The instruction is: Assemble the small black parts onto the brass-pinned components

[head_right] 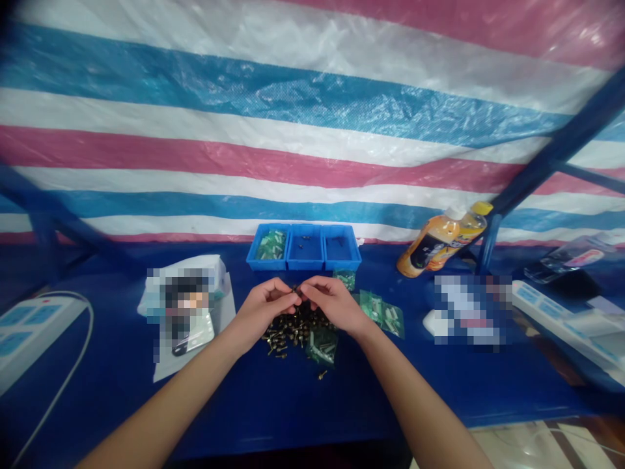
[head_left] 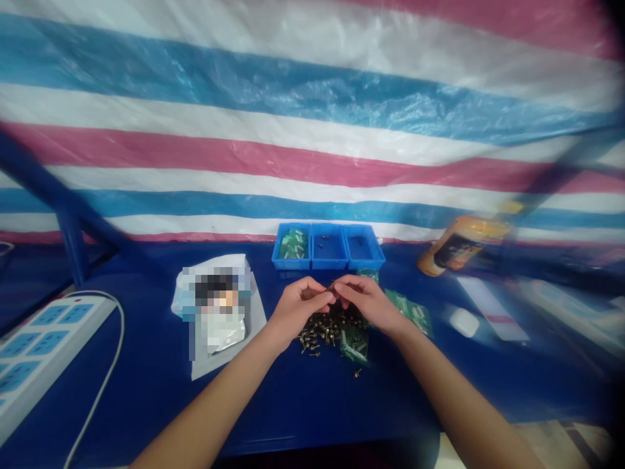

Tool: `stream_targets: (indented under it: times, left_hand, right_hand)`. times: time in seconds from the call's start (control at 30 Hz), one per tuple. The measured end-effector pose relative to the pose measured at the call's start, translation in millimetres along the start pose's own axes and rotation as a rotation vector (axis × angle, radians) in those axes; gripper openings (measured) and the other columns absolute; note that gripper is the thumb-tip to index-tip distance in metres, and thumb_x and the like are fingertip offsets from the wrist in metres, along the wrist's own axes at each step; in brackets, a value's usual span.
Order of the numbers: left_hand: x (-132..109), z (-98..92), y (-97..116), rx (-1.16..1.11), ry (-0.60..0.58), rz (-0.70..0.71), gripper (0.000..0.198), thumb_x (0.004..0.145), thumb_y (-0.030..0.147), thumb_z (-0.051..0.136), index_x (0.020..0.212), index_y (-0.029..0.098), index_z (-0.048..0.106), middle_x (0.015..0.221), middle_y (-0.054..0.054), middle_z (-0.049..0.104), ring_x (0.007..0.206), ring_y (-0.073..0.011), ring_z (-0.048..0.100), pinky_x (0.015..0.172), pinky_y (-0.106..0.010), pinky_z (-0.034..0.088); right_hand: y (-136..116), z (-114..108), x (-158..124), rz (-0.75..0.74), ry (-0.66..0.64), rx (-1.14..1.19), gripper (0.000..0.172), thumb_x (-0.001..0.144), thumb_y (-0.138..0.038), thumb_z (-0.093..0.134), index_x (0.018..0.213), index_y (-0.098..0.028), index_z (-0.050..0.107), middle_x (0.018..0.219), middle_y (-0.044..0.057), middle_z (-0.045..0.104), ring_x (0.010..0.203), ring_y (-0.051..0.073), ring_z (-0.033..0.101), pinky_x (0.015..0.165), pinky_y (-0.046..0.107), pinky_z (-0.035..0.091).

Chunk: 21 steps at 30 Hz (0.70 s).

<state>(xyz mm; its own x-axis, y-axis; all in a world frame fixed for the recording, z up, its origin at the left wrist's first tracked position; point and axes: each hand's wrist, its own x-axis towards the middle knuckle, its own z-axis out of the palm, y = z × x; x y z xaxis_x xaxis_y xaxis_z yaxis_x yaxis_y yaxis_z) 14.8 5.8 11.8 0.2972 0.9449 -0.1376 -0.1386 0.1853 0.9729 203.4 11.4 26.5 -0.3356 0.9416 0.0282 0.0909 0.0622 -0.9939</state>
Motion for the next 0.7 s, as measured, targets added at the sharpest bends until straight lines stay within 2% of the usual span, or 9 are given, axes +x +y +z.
stream_targets:
  times: [0.1,0.23,0.43,0.57,0.7]
  left_hand:
    - [1,-0.5,1,-0.018,0.045,0.001,0.024,0.079,0.035,0.076,0.082,0.016,0.062,0.082,-0.004,0.074,0.071,-0.0122,0.066,0.072,-0.025,0.052]
    - [2,-1.1,0,0.002,0.094,-0.010,0.026,0.079,0.037,0.077,0.082,0.016,0.062,0.076,-0.004,0.073,0.068,-0.0133,0.067,0.070,-0.027,0.054]
    - [4,-0.9,-6,0.083,0.103,0.090,0.025,0.077,0.037,0.077,0.079,0.017,0.062,0.073,-0.003,0.072,0.071,-0.0166,0.069,0.071,-0.029,0.054]
    - [4,-1.3,-8,0.134,0.076,0.146,0.023,0.080,0.037,0.074,0.079,0.017,0.062,0.075,-0.003,0.072,0.073,-0.0177,0.070,0.073,-0.030,0.053]
    - [4,-1.9,-7,0.168,0.117,0.175,0.023,0.080,0.038,0.073,0.080,0.018,0.062,0.075,-0.003,0.072,0.074,-0.0188,0.070,0.072,-0.030,0.052]
  right_hand:
    - [-1,-2,0,0.014,-0.034,0.005,0.026,0.085,-0.043,0.067,0.088,-0.019,0.074,0.081,0.002,0.070,0.064,0.012,0.057,0.064,0.026,0.046]
    - [3,0,0,0.037,-0.010,0.036,0.020,0.080,-0.035,0.073,0.090,-0.018,0.073,0.085,0.003,0.073,0.065,0.012,0.059,0.066,0.027,0.047]
    - [21,5,2,0.004,0.042,0.106,0.011,0.078,-0.026,0.072,0.083,-0.019,0.065,0.080,0.001,0.071,0.072,0.015,0.064,0.068,0.028,0.048]
    - [23,7,3,-0.054,0.044,0.040,0.009,0.081,-0.023,0.066,0.090,-0.021,0.064,0.083,0.001,0.069,0.073,0.015,0.063,0.068,0.028,0.048]
    - [22,6,3,-0.112,0.082,-0.098,0.015,0.084,-0.023,0.061,0.098,-0.021,0.067,0.090,0.002,0.070,0.070,0.014,0.062,0.065,0.027,0.048]
